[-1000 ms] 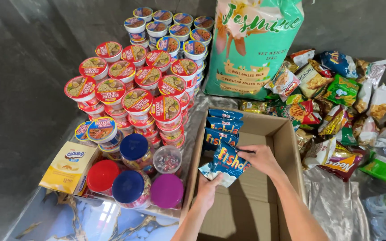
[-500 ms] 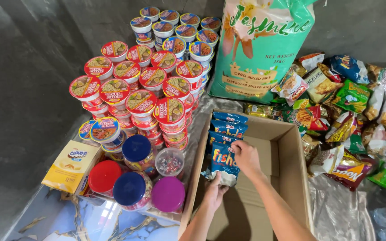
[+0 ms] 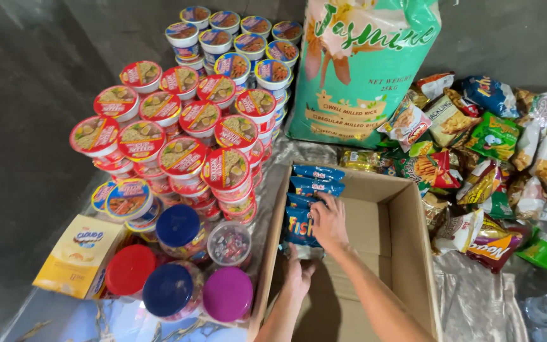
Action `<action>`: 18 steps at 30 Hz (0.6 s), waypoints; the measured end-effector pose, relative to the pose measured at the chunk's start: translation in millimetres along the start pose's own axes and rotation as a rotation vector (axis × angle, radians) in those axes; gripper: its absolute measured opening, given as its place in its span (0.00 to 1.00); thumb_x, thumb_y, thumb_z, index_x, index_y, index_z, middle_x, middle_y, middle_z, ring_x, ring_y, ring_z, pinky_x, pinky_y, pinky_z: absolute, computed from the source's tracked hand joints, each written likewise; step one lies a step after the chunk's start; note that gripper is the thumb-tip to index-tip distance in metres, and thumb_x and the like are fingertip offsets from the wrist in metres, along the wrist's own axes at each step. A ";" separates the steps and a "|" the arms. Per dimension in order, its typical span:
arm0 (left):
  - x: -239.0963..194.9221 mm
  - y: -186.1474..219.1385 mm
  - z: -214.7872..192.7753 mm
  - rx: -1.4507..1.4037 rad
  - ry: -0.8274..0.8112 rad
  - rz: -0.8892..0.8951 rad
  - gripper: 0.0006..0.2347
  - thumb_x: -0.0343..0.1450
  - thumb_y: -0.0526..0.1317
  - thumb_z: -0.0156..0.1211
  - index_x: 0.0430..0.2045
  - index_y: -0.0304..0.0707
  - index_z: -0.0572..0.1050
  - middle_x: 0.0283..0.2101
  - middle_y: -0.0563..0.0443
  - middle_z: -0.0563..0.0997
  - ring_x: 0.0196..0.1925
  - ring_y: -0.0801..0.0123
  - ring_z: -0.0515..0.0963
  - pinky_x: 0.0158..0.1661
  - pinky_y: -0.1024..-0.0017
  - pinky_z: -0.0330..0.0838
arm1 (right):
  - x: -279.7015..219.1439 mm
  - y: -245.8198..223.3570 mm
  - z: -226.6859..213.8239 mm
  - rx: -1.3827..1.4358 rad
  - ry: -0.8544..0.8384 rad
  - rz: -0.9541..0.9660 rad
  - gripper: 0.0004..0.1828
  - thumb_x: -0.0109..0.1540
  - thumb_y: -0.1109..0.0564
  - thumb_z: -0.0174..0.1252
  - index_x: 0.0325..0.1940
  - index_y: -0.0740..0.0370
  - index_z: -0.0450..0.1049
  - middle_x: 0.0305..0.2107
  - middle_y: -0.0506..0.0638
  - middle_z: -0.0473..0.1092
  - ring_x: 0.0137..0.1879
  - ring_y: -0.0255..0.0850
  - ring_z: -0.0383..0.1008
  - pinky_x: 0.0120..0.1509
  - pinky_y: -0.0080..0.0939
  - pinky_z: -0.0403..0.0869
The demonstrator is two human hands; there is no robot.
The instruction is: Packing various snack bags and instant noodle cups into a cardboard box on the floor.
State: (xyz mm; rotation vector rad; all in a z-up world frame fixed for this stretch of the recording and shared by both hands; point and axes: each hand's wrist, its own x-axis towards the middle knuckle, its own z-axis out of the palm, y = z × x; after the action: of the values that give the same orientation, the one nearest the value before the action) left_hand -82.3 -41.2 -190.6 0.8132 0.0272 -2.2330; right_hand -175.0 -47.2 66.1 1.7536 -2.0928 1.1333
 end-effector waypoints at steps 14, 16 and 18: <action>5.7 4.2 31.6 0.007 0.194 0.082 0.25 0.70 0.57 0.58 0.60 0.47 0.69 0.55 0.51 0.79 0.54 0.59 0.80 0.53 0.52 0.78 | 5.7 5.4 0.4 0.052 -0.123 0.108 0.07 0.59 0.62 0.60 0.41 0.59 0.76 0.51 0.53 0.68 0.58 0.56 0.66 0.56 0.58 0.70; -2.9 4.8 39.7 0.016 0.232 0.076 0.25 0.70 0.57 0.60 0.60 0.47 0.69 0.54 0.51 0.79 0.53 0.59 0.80 0.52 0.54 0.78 | 4.4 3.1 -1.6 0.046 -0.127 0.131 0.07 0.58 0.62 0.61 0.41 0.59 0.76 0.51 0.52 0.68 0.58 0.56 0.66 0.56 0.58 0.69; -19.7 9.0 57.5 0.011 0.340 0.149 0.25 0.68 0.55 0.64 0.57 0.48 0.72 0.54 0.53 0.79 0.51 0.63 0.80 0.47 0.57 0.80 | 3.0 1.4 -3.4 0.021 -0.101 0.101 0.06 0.60 0.60 0.61 0.41 0.58 0.76 0.51 0.52 0.68 0.59 0.56 0.64 0.61 0.58 0.66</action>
State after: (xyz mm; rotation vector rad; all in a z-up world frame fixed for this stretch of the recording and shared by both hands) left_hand -97.4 -49.7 -131.7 1.1547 0.1129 -1.9368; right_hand -178.2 -47.3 69.5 1.7679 -2.2599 1.1178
